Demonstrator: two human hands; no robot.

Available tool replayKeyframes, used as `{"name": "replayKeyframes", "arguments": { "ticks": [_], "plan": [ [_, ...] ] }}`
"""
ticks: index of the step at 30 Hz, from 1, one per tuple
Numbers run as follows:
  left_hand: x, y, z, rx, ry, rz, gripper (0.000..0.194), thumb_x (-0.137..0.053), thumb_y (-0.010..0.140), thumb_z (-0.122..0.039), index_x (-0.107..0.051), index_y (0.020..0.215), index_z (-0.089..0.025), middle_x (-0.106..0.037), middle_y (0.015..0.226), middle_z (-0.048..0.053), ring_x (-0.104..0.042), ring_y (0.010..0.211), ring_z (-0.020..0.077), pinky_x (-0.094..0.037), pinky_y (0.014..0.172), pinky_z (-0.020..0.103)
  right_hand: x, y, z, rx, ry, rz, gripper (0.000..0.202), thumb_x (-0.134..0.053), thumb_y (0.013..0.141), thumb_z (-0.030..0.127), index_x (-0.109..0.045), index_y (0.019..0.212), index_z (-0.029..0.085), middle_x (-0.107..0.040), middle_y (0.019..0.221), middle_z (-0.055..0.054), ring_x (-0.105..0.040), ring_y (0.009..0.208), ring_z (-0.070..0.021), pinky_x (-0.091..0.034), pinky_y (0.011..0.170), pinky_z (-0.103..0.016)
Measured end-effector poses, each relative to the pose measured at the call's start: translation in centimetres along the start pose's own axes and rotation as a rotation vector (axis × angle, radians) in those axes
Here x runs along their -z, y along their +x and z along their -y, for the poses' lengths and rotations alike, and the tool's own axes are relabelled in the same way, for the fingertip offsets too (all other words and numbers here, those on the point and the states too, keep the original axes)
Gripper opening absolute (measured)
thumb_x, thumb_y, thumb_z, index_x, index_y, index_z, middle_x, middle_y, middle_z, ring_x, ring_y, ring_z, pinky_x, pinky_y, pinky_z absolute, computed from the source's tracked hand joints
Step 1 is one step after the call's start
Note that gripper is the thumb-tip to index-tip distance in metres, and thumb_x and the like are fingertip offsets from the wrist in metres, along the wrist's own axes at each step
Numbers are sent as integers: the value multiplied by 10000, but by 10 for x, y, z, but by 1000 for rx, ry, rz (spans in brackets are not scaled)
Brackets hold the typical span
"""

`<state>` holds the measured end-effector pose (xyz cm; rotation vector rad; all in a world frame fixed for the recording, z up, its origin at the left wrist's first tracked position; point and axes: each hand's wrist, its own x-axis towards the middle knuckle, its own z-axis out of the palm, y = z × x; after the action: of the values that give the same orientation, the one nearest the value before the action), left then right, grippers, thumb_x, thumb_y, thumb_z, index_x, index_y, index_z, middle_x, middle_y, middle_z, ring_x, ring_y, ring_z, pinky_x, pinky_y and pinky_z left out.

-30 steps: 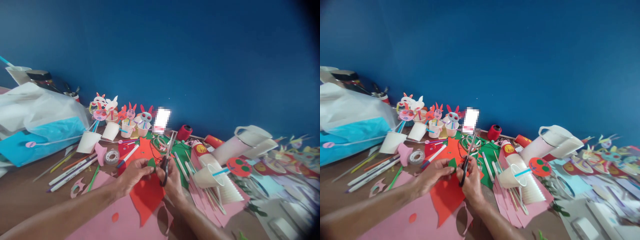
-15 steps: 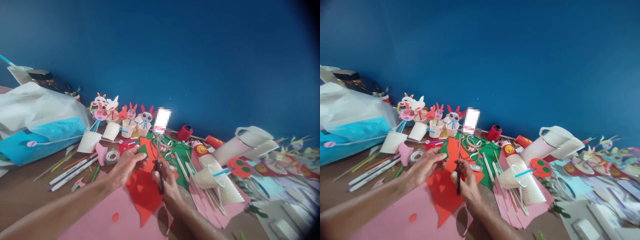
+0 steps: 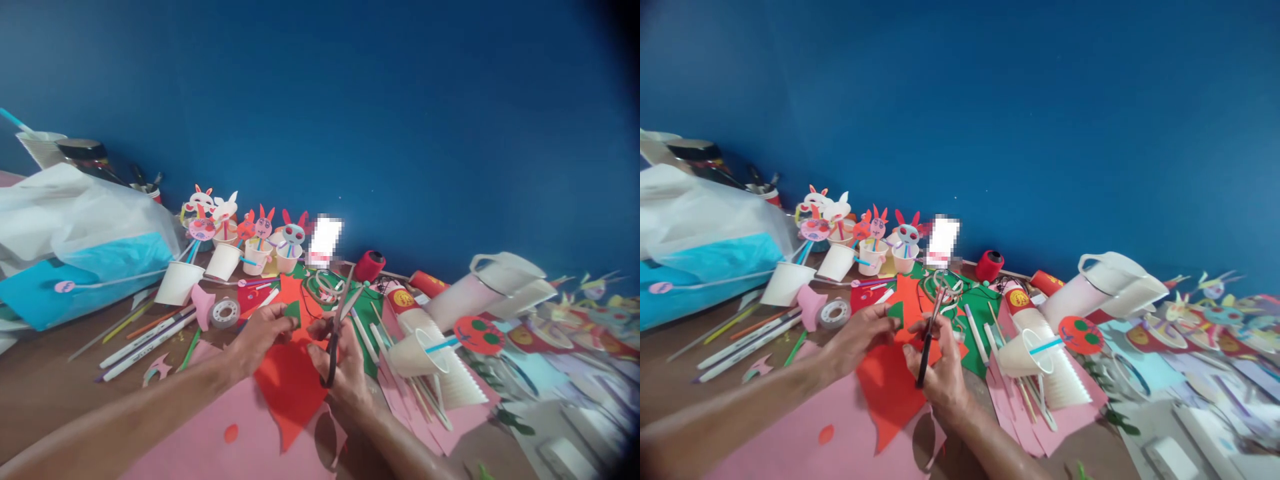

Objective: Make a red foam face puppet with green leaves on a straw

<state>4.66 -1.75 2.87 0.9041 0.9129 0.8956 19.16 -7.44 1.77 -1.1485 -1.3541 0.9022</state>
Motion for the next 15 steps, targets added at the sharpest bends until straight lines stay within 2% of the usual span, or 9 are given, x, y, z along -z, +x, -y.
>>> {"name": "replayKeyframes", "arguments": {
  "ticks": [3,6,8,12,15],
  "plan": [
    [-3,0,8,18,9,37,136,-637,623,-187,-511,598,-141,-501,491,-48,-441,437,66,-342,480,202,1,0,-6,40,-117,-6,364,-595,702,150,-465,1036,214,-554,982,-52,-526,896,-183,-413,823,-345],
    [-4,-2,11,35,0,43,103,-627,634,-189,-539,624,-137,-542,521,-28,-488,469,86,-389,528,221,0,1,-9,30,-156,-16,372,-593,711,158,-462,1055,214,-549,1019,-64,-524,918,-186,-415,827,-347],
    [-3,-4,9,29,-51,57,81,-593,663,-191,-552,620,-136,-552,538,-19,-515,504,102,-425,576,243,0,1,-9,17,-132,-11,375,-604,711,165,-460,1053,217,-551,1011,-62,-528,907,-184,-422,817,-344],
    [-3,-5,6,-4,-203,111,155,-505,727,-230,-590,646,-128,-592,609,17,-561,569,140,-462,612,290,-3,1,-5,4,-8,-23,337,-605,719,194,-450,1016,223,-565,925,-43,-547,846,-174,-451,763,-329],
    [-4,-4,7,25,-201,122,140,-526,722,-214,-602,668,-109,-616,643,38,-572,565,142,-471,617,295,-4,2,-4,-3,88,-33,324,-591,728,207,-433,1010,224,-558,893,-36,-549,824,-169,-465,732,-316]
  ]
}}
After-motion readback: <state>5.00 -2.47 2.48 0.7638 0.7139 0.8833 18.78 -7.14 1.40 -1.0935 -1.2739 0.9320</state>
